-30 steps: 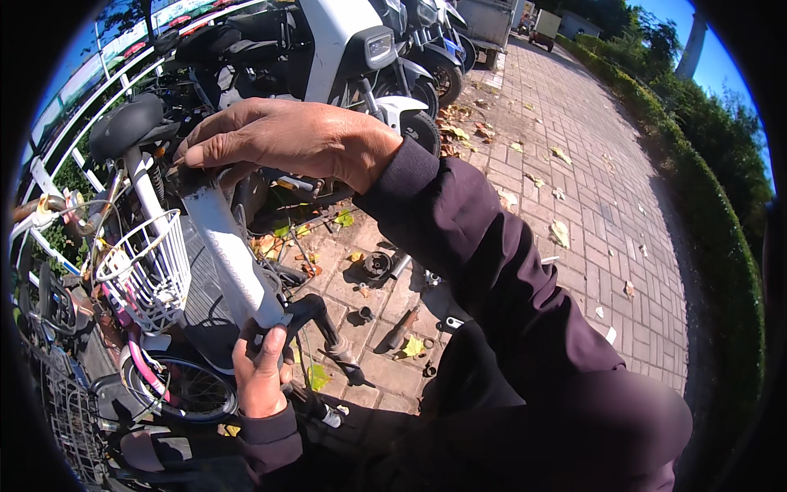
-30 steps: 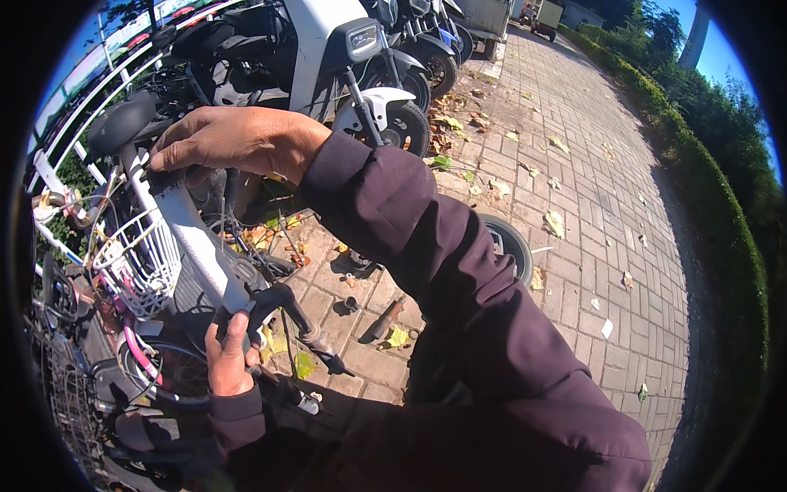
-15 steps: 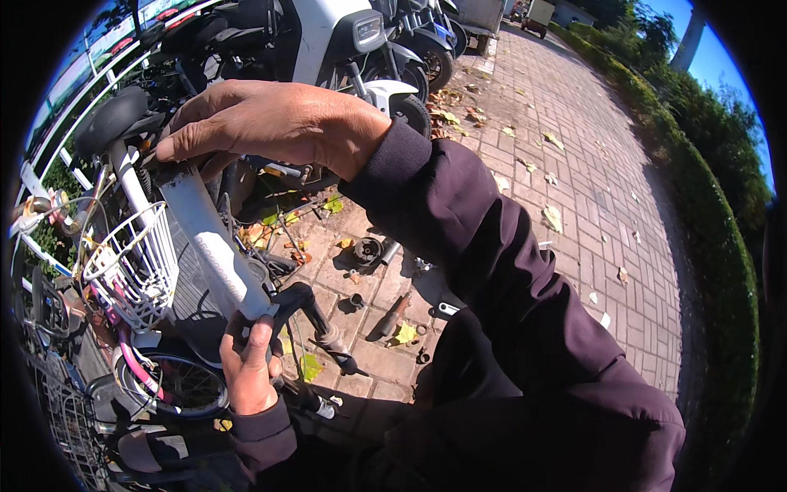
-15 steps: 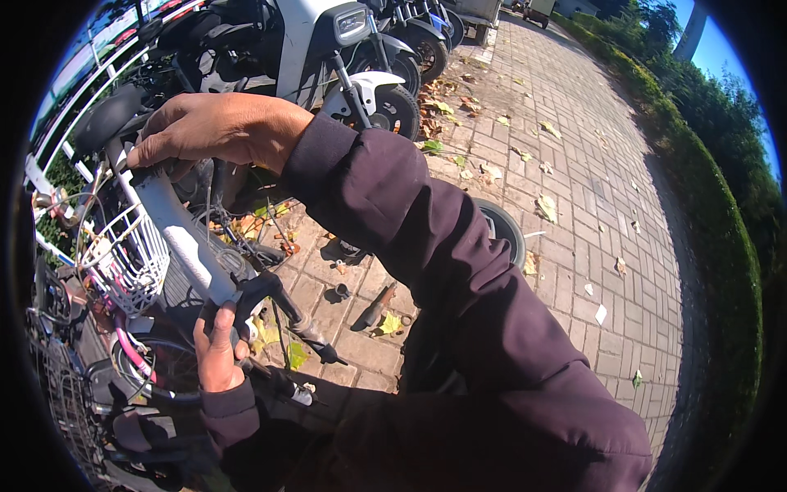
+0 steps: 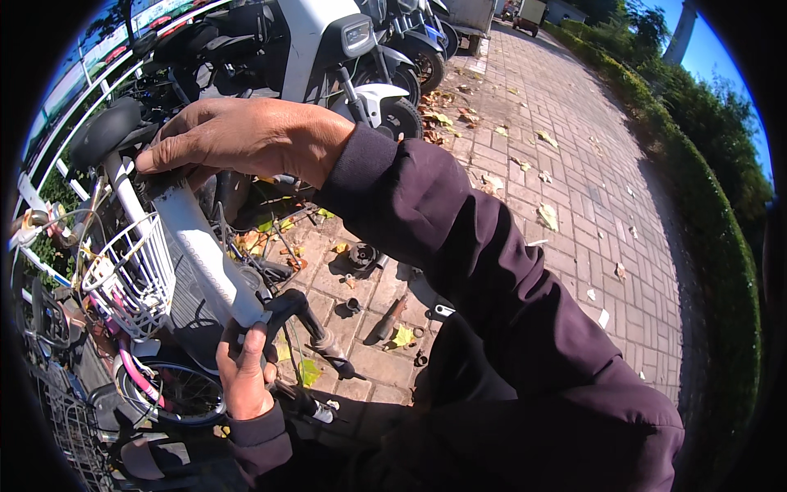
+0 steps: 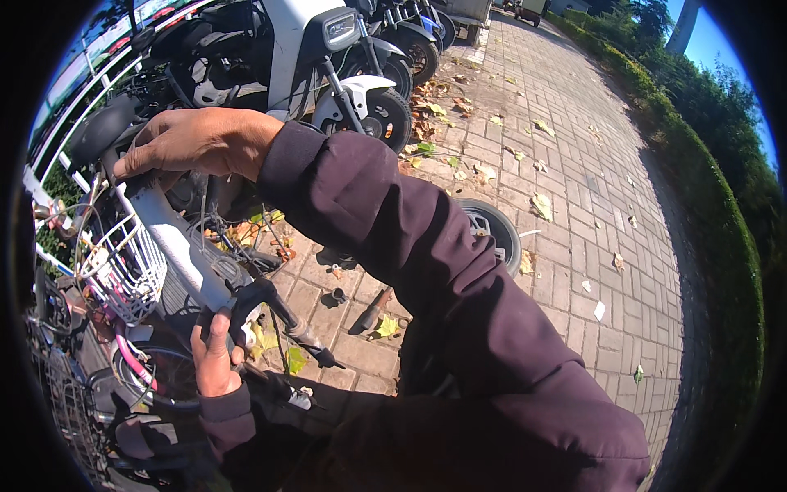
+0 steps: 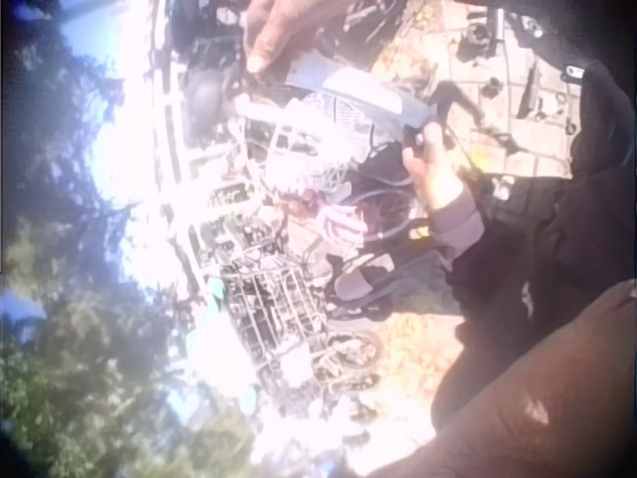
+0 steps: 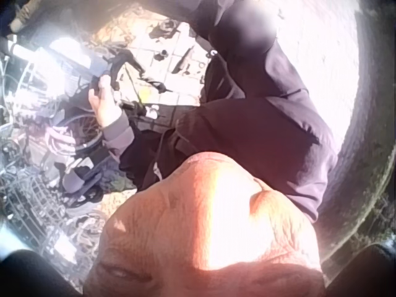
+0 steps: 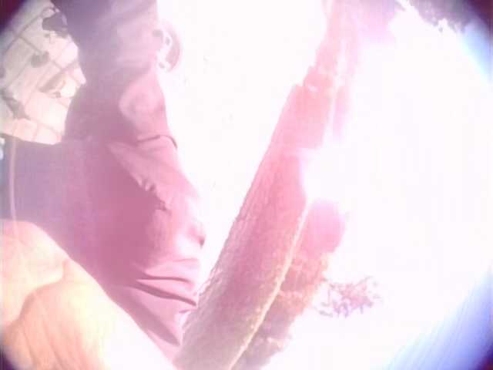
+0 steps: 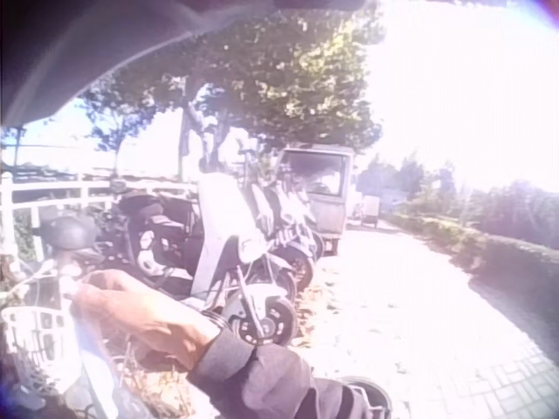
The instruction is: The person removes a white plastic cover from a scooter's front fork, then uses a wrench to loosen and remove a nut from the fork assembly. The person handles the cover, fork, and nut throughout the process.
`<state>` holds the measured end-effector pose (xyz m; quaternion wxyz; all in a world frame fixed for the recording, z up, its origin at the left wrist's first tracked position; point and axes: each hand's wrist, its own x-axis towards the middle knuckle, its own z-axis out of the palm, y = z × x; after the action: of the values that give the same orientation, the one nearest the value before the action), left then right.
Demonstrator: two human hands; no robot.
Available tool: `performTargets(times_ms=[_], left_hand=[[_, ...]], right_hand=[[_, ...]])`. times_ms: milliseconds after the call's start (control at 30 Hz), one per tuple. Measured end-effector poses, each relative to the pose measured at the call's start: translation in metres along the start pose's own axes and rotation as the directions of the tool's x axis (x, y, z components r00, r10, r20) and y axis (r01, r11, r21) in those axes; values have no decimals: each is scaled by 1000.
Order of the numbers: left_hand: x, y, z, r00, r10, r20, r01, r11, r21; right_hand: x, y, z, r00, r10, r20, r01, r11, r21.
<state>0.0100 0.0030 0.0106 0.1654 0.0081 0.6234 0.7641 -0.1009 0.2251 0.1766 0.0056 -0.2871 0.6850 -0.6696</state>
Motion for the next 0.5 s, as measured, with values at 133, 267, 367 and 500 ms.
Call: performTargets(times_ms=[133,267,367,500], left_hand=[[-1,3,1,1000,21,-8,-21,1000,-10],[3,4,-1,997,0,75,3,1000,-28],[5,-3,-2,997,16,79,-14,1000,-25],[3,-14,-7,994,50,-92,-57,995,-76]], right_hand=[[2,6,11,998,-51,-47,53,998,46],[-6,12,41,836,-317,-447,35,845,-533],[-13,9,44,836,-358,-417,31,788,-614],[-24,-6,30,950,-66,-307,-37,947,-319]])
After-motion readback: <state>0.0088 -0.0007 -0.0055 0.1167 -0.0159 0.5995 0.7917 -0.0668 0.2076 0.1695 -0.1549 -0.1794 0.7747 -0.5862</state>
